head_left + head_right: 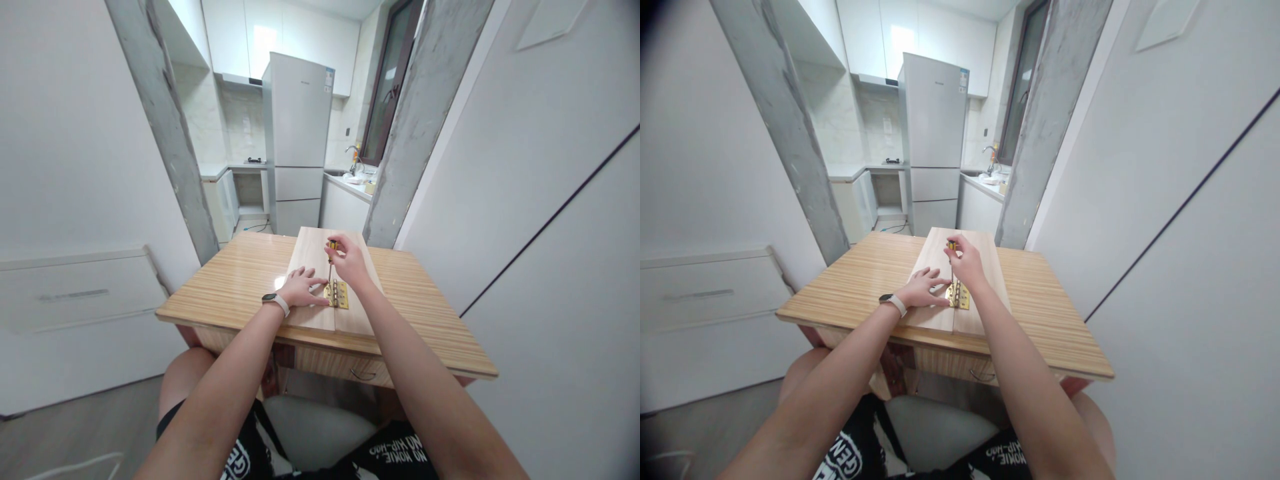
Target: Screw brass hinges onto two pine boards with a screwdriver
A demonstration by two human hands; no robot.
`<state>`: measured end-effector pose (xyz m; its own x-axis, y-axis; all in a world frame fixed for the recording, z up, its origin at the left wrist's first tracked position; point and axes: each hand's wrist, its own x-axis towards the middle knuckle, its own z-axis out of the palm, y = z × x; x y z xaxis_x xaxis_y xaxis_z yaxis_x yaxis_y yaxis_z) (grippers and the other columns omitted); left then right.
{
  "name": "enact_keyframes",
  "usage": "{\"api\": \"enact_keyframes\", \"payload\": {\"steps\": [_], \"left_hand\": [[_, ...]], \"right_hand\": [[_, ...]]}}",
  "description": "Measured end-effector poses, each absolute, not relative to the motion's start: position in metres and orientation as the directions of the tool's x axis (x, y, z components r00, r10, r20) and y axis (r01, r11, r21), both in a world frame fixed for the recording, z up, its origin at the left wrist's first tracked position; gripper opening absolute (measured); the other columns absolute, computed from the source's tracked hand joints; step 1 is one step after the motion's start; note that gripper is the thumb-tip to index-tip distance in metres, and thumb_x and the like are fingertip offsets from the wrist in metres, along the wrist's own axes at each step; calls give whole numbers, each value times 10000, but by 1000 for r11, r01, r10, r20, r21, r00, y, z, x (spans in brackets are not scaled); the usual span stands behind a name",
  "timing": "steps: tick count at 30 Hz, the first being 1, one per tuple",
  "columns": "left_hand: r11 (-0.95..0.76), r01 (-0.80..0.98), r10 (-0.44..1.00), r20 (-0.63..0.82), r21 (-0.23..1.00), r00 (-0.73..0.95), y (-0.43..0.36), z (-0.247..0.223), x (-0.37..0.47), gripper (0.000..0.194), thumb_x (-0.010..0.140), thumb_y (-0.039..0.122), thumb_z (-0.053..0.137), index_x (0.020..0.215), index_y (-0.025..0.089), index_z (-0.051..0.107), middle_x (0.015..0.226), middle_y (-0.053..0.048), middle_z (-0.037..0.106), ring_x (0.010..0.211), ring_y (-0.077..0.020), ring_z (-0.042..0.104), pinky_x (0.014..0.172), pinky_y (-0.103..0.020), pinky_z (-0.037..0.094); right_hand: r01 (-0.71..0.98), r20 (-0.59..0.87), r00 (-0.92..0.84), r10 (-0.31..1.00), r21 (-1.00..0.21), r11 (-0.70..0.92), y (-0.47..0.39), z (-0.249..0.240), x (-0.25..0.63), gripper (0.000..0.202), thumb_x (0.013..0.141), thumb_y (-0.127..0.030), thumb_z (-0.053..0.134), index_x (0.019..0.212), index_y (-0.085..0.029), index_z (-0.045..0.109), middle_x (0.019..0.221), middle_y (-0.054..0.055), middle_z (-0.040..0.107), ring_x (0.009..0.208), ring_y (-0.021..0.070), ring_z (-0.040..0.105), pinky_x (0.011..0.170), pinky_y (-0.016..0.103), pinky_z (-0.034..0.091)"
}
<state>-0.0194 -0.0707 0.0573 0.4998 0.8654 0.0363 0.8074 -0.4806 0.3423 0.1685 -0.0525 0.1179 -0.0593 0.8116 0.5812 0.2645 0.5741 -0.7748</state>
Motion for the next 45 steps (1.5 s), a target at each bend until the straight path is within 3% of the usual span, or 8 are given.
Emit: {"api": "enact_keyframes", "payload": {"steps": [4, 12, 16, 25, 29, 41, 45], "left_hand": [[-480, 807, 866, 41, 344, 498, -70, 56, -20, 906, 725, 928, 616, 1501, 464, 552, 1702, -38, 346, 1590, -450, 209, 1285, -605, 160], [-472, 815, 871, 31, 335, 491, -69, 53, -21, 899, 731, 914, 634, 1512, 478, 533, 1717, -19, 326, 1595, -436, 205, 1286, -588, 163], [-476, 810, 867, 32, 343, 497, -68, 52, -22, 897, 730, 919, 626, 1507, 480, 538, 1720, -23, 320, 1593, -445, 203, 1286, -595, 160], [-485, 807, 863, 34, 335, 504, -68, 54, -21, 915, 732, 930, 607, 1519, 471, 528, 1727, -21, 306, 1595, -444, 197, 1287, -600, 152], [-484, 807, 863, 32, 337, 504, -68, 53, -21, 941, 713, 953, 597, 1518, 472, 530, 1724, -20, 308, 1593, -449, 195, 1287, -594, 162], [-493, 808, 862, 51, 323, 505, -64, 47, -21, 902, 734, 933, 605, 1509, 476, 541, 1716, -21, 327, 1590, -449, 211, 1288, -592, 159], [-488, 811, 864, 48, 322, 501, -64, 47, -21, 907, 731, 931, 611, 1512, 476, 536, 1716, -21, 330, 1587, -448, 220, 1288, -593, 154]], "right_hand": [[149, 537, -89, 839, -826, 544, -52, 115, 172, 377, 879, -409, 674, 1225, -259, 655, 1108, 74, 737, 988, 236, 731, 619, 288, 602], [90, 508, -177, 843, -844, 528, -42, 107, 190, 432, 934, -465, 596, 1293, -239, 675, 1188, 115, 725, 1079, 243, 710, 695, 319, 617], [67, 498, -162, 852, -855, 514, -44, 107, 190, 425, 907, -449, 629, 1272, -241, 692, 1112, 100, 753, 1064, 259, 718, 701, 349, 633], [320, 615, -9, 789, -745, 585, -53, 113, 175, 319, 859, -398, 714, 1140, -246, 713, 948, 51, 737, 881, 224, 716, 698, 340, 613], [220, 573, -66, 817, -790, 572, -54, 117, 173, 293, 866, -408, 700, 1107, -248, 654, 1084, 61, 739, 939, 223, 732, 667, 313, 601], [63, 515, -211, 831, -841, 537, -47, 108, 184, 409, 927, -408, 619, 1296, -235, 660, 1125, 107, 751, 1092, 247, 716, 705, 302, 574], [54, 511, -161, 845, -850, 524, -46, 108, 187, 419, 904, -404, 633, 1283, -231, 673, 1114, 111, 758, 1065, 260, 721, 695, 326, 590]]}}
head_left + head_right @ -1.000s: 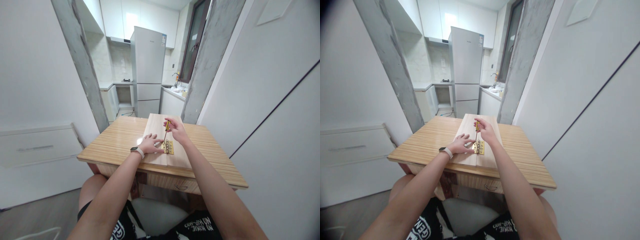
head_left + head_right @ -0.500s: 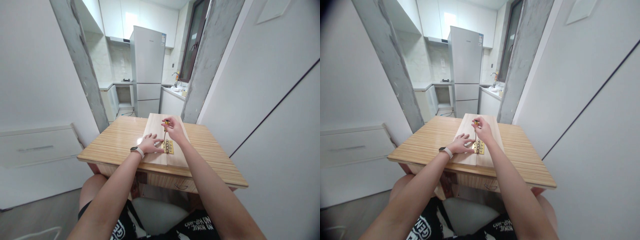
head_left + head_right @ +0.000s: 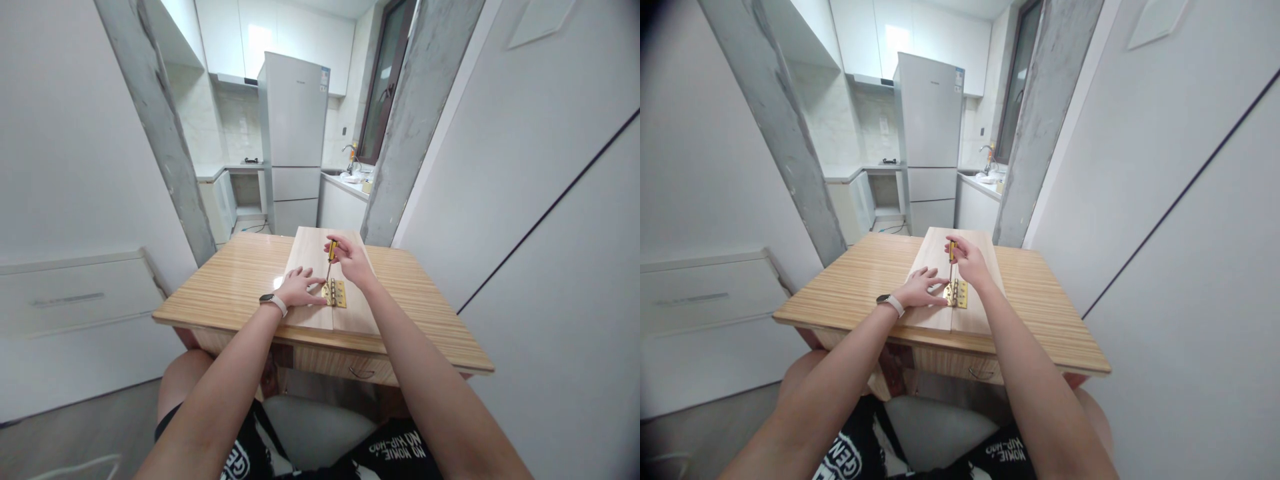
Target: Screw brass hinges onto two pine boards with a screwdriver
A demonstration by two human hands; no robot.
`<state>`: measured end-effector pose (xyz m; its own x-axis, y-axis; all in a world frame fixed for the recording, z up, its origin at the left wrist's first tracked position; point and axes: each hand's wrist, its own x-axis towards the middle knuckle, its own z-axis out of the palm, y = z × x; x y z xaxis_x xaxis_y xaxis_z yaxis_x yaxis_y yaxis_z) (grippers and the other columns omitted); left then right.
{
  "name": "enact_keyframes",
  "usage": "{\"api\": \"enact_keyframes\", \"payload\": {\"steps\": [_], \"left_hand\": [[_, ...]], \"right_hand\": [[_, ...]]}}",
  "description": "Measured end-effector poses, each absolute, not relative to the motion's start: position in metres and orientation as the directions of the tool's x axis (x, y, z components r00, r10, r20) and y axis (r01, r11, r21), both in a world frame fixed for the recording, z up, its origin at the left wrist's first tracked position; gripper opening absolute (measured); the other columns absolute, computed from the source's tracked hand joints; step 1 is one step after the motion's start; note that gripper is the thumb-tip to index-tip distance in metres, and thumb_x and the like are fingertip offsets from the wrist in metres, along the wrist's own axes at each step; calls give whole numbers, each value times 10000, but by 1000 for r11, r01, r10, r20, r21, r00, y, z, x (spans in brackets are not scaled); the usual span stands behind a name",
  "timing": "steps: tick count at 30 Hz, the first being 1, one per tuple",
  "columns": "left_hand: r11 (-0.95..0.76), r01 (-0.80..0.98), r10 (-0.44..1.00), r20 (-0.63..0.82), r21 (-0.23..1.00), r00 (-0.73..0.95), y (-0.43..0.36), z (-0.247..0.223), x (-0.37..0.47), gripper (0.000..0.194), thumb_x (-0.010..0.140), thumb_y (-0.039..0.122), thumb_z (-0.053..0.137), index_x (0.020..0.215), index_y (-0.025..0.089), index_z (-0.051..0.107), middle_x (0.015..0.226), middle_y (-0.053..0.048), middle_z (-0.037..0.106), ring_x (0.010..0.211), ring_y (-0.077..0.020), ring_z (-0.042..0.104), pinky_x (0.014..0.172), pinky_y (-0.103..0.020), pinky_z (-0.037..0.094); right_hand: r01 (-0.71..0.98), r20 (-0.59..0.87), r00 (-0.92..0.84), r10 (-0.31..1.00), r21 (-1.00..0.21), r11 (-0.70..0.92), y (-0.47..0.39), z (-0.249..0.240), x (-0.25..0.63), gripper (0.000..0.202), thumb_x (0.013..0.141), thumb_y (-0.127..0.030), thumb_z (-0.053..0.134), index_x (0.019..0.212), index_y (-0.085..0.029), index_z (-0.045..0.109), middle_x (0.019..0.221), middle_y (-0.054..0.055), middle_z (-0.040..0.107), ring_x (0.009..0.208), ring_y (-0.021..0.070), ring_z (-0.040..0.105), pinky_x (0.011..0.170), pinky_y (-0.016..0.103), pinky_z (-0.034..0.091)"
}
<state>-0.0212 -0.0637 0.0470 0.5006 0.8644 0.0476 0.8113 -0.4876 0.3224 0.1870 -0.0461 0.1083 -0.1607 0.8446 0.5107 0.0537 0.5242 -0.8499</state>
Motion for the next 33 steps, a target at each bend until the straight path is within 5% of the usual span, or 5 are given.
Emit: {"api": "enact_keyframes", "payload": {"steps": [11, 18, 33], "left_hand": [[-491, 806, 863, 54, 331, 503, -66, 50, -21, 912, 726, 939, 605, 1508, 473, 543, 1714, -25, 332, 1587, -451, 215, 1286, -605, 157], [-489, 808, 864, 53, 328, 501, -66, 51, -20, 919, 721, 948, 597, 1506, 473, 545, 1711, -24, 335, 1585, -455, 221, 1285, -609, 164], [-484, 812, 866, 43, 327, 499, -66, 50, -21, 899, 733, 926, 612, 1508, 476, 540, 1715, -25, 331, 1589, -443, 221, 1287, -597, 156]], "right_hand": [[386, 637, 6, 770, -712, 586, -50, 111, 178, 311, 851, -377, 704, 1132, -245, 681, 970, 50, 721, 892, 218, 690, 682, 314, 566], [95, 516, -128, 847, -844, 528, -55, 113, 175, 380, 874, -434, 698, 1213, -275, 629, 1095, 72, 739, 1018, 242, 726, 651, 301, 606], [173, 563, -66, 824, -807, 565, -50, 106, 179, 359, 897, -388, 647, 1224, -246, 687, 1010, 76, 764, 960, 241, 739, 709, 349, 626]]}}
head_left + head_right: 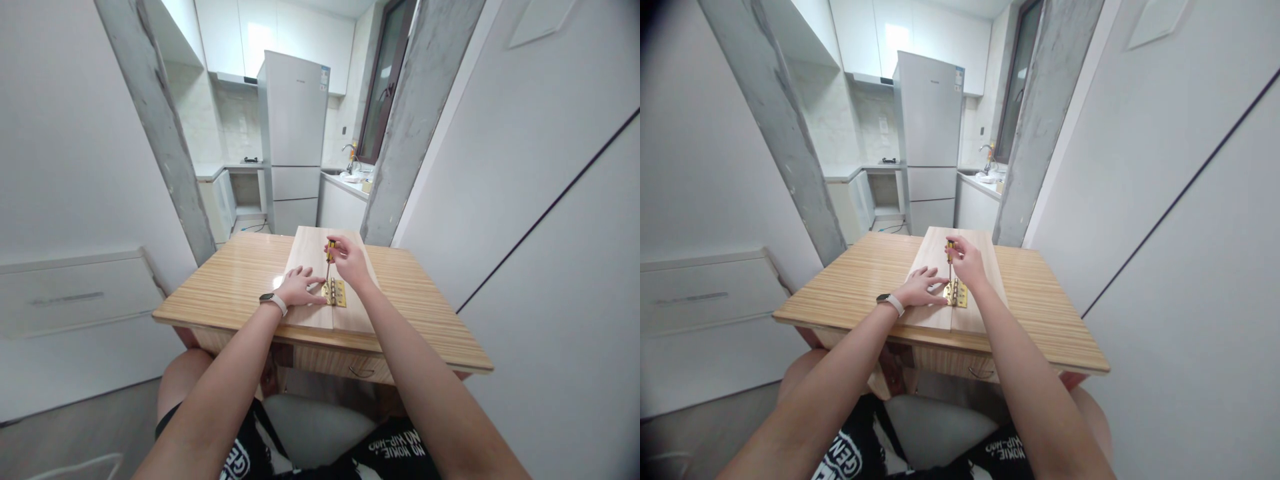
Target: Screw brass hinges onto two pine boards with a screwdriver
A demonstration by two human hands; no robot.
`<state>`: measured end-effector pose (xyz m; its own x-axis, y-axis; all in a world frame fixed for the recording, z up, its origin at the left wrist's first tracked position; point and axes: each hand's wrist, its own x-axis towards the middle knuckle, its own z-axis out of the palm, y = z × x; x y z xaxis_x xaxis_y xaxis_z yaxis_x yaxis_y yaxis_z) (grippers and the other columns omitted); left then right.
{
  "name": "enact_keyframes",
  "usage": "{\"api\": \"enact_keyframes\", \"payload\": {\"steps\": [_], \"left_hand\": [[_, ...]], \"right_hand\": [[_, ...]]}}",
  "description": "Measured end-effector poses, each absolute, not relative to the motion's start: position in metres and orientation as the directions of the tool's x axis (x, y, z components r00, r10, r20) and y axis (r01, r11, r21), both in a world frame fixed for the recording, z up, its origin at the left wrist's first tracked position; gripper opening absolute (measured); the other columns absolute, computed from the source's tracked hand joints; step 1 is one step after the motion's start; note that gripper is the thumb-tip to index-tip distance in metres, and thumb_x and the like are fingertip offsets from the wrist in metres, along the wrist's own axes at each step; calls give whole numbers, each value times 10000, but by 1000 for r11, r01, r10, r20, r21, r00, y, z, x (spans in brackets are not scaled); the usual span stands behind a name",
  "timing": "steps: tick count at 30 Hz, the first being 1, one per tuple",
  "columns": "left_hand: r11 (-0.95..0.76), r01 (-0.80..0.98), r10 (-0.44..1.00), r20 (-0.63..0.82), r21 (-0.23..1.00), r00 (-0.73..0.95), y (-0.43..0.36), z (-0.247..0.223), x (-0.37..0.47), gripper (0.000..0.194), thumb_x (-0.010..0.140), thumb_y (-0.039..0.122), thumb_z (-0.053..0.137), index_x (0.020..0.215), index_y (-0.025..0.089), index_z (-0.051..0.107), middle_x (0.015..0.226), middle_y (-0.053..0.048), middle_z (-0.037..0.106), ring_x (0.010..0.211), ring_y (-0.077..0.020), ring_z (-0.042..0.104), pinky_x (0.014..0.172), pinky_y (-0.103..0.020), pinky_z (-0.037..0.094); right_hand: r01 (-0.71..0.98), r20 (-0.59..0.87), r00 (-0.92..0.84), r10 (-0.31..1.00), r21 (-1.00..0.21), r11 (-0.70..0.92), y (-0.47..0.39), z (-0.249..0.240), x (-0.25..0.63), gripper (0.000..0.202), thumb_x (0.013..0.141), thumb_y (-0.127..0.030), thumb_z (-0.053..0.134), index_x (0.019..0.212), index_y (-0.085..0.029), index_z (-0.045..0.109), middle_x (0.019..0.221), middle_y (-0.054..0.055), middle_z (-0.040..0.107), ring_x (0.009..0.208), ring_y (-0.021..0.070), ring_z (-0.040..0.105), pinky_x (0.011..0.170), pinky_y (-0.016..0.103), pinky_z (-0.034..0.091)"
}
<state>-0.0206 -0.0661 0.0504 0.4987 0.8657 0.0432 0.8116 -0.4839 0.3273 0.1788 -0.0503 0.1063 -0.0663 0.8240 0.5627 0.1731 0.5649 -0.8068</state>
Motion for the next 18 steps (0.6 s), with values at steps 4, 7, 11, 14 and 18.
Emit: {"api": "enact_keyframes", "payload": {"steps": [4, 7, 11, 14, 18], "left_hand": [[-483, 813, 866, 38, 324, 499, -66, 51, -20, 906, 730, 937, 602, 1509, 479, 537, 1719, -23, 323, 1592, -442, 212, 1289, -591, 155], [-482, 814, 867, 40, 325, 497, -66, 52, -20, 902, 732, 935, 605, 1508, 481, 537, 1720, -20, 319, 1594, -438, 208, 1289, -592, 153], [-487, 812, 865, 46, 323, 500, -67, 52, -20, 892, 737, 924, 611, 1507, 479, 540, 1715, -22, 327, 1588, -446, 215, 1287, -603, 152], [-489, 811, 864, 49, 323, 501, -68, 53, -20, 889, 739, 923, 611, 1505, 477, 543, 1707, -26, 339, 1585, -452, 218, 1285, -601, 158], [-485, 813, 866, 48, 321, 498, -69, 54, -20, 888, 738, 924, 612, 1504, 479, 544, 1702, -26, 346, 1584, -450, 222, 1286, -595, 162]], "right_hand": [[311, 627, -27, 779, -735, 602, -51, 108, 179, 318, 875, -362, 677, 1173, -251, 696, 964, 51, 742, 892, 219, 719, 714, 337, 607], [360, 643, -16, 766, -711, 604, -54, 112, 177, 302, 855, -368, 707, 1132, -247, 682, 992, 54, 735, 876, 215, 701, 680, 323, 595], [234, 572, -79, 817, -786, 573, -57, 116, 173, 296, 867, -406, 697, 1115, -257, 638, 1143, 69, 743, 965, 225, 722, 669, 321, 614], [132, 512, -127, 849, -840, 526, -57, 116, 171, 367, 866, -438, 703, 1180, -260, 636, 1100, 71, 753, 989, 234, 735, 638, 299, 610], [94, 515, -179, 838, -839, 536, -53, 111, 175, 405, 903, -431, 661, 1260, -240, 684, 1127, 101, 743, 1010, 232, 734, 677, 300, 600]]}}
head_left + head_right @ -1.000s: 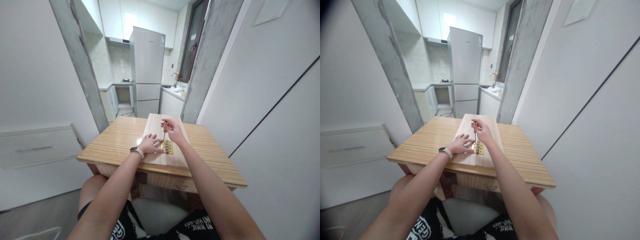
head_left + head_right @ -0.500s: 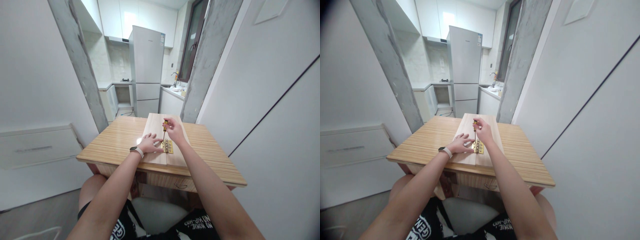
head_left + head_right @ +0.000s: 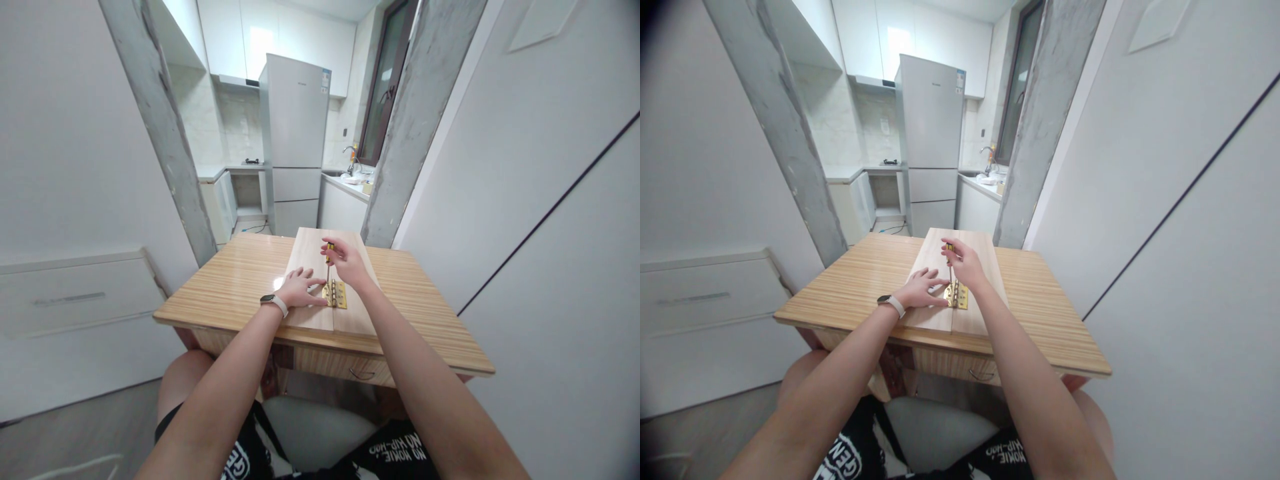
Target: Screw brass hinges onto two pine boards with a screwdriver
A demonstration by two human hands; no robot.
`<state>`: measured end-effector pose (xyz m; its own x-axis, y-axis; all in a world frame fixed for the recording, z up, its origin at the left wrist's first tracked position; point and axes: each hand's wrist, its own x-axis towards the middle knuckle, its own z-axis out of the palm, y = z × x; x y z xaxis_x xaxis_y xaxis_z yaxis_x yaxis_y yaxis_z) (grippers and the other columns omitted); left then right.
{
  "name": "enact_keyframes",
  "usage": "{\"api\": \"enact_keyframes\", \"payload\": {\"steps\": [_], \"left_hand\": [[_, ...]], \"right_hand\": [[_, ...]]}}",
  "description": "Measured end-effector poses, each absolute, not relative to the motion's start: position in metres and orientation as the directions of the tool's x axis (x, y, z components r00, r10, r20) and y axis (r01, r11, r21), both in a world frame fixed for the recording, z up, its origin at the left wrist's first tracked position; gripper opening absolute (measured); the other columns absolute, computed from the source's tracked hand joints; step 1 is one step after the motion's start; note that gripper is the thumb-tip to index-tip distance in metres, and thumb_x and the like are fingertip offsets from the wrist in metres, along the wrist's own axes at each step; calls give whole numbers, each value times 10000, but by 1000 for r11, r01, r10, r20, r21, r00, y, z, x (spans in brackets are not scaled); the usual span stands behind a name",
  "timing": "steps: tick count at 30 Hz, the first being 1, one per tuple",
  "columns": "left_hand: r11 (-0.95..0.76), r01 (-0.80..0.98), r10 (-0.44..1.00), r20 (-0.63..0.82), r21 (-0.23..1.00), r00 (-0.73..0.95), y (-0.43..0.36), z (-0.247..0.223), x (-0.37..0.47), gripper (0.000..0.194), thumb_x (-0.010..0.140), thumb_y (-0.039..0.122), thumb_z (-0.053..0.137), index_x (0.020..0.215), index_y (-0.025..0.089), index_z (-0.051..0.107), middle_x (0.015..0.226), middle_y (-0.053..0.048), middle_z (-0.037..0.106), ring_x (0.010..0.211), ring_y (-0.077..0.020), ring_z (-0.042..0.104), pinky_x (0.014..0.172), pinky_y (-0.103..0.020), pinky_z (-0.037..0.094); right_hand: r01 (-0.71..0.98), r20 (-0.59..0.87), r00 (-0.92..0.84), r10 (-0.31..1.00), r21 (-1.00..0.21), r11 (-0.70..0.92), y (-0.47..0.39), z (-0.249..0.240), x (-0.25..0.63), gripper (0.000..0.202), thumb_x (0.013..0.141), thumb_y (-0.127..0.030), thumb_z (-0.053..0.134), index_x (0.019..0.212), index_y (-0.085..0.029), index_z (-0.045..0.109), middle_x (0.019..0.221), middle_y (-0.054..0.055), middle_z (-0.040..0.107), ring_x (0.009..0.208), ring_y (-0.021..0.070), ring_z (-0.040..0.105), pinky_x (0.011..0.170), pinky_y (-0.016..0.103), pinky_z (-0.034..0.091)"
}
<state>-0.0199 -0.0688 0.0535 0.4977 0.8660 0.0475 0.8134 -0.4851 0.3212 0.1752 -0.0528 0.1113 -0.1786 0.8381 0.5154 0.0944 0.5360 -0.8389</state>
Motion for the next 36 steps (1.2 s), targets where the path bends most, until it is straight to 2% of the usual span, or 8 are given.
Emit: {"api": "enact_keyframes", "payload": {"steps": [4, 8, 14, 19, 22, 26, 32, 36], "left_hand": [[-486, 811, 865, 43, 326, 500, -68, 53, -20, 915, 726, 938, 606, 1512, 477, 534, 1704, -28, 345, 1586, -447, 216, 1286, -597, 162], [-486, 809, 864, 43, 331, 502, -67, 52, -21, 926, 721, 944, 600, 1513, 468, 537, 1706, -34, 341, 1587, -450, 213, 1284, -602, 161], [-485, 812, 865, 40, 324, 500, -67, 53, -20, 915, 727, 934, 607, 1511, 467, 539, 1715, -27, 327, 1588, -446, 212, 1286, -599, 151], [-481, 812, 867, 45, 331, 495, -68, 53, -20, 900, 733, 924, 616, 1505, 465, 547, 1717, -24, 326, 1591, -442, 207, 1286, -599, 153], [-481, 811, 868, 46, 333, 495, -68, 53, -20, 902, 731, 920, 621, 1505, 463, 547, 1715, -24, 329, 1592, -439, 209, 1288, -597, 153], [-482, 811, 867, 46, 331, 497, -67, 52, -20, 903, 727, 927, 616, 1503, 471, 548, 1713, -25, 333, 1590, -440, 217, 1288, -597, 151], [-475, 812, 870, 41, 339, 492, -68, 52, -20, 902, 731, 930, 614, 1506, 474, 542, 1718, -21, 325, 1595, -434, 205, 1286, -598, 155], [-471, 817, 871, 32, 333, 490, -69, 53, -20, 912, 730, 929, 616, 1514, 472, 533, 1722, -14, 320, 1599, -425, 200, 1289, -586, 161]], "right_hand": [[61, 517, -216, 828, -840, 540, -48, 108, 179, 446, 919, -397, 628, 1325, -220, 676, 1127, 112, 750, 1054, 244, 722, 705, 321, 610], [82, 514, -135, 847, -846, 527, -48, 108, 179, 432, 895, -387, 641, 1283, -206, 704, 1061, 101, 768, 1027, 255, 734, 691, 336, 630], [288, 605, 24, 796, -766, 574, -54, 106, 174, 398, 871, -385, 693, 1243, -252, 741, 1069, 73, 772, 942, 248, 737, 744, 377, 641], [430, 680, 45, 732, -674, 600, -62, 111, 168, 327, 877, -413, 706, 1155, -242, 709, 968, 69, 748, 872, 238, 716, 684, 348, 608], [368, 646, 18, 763, -714, 596, -60, 111, 167, 310, 888, -435, 689, 1140, -255, 663, 1067, 73, 748, 937, 242, 725, 662, 334, 607], [214, 566, -54, 823, -798, 563, -54, 107, 172, 393, 896, -431, 676, 1255, -277, 629, 1111, 70, 754, 1000, 238, 735, 668, 315, 609], [167, 537, -164, 828, -812, 560, -51, 104, 184, 412, 980, -434, 539, 1333, -259, 661, 1201, 102, 731, 1068, 227, 721, 733, 318, 605], [148, 534, -156, 831, -819, 554, -49, 105, 186, 424, 955, -427, 564, 1315, -241, 686, 1137, 99, 752, 1078, 244, 718, 711, 325, 616]]}}
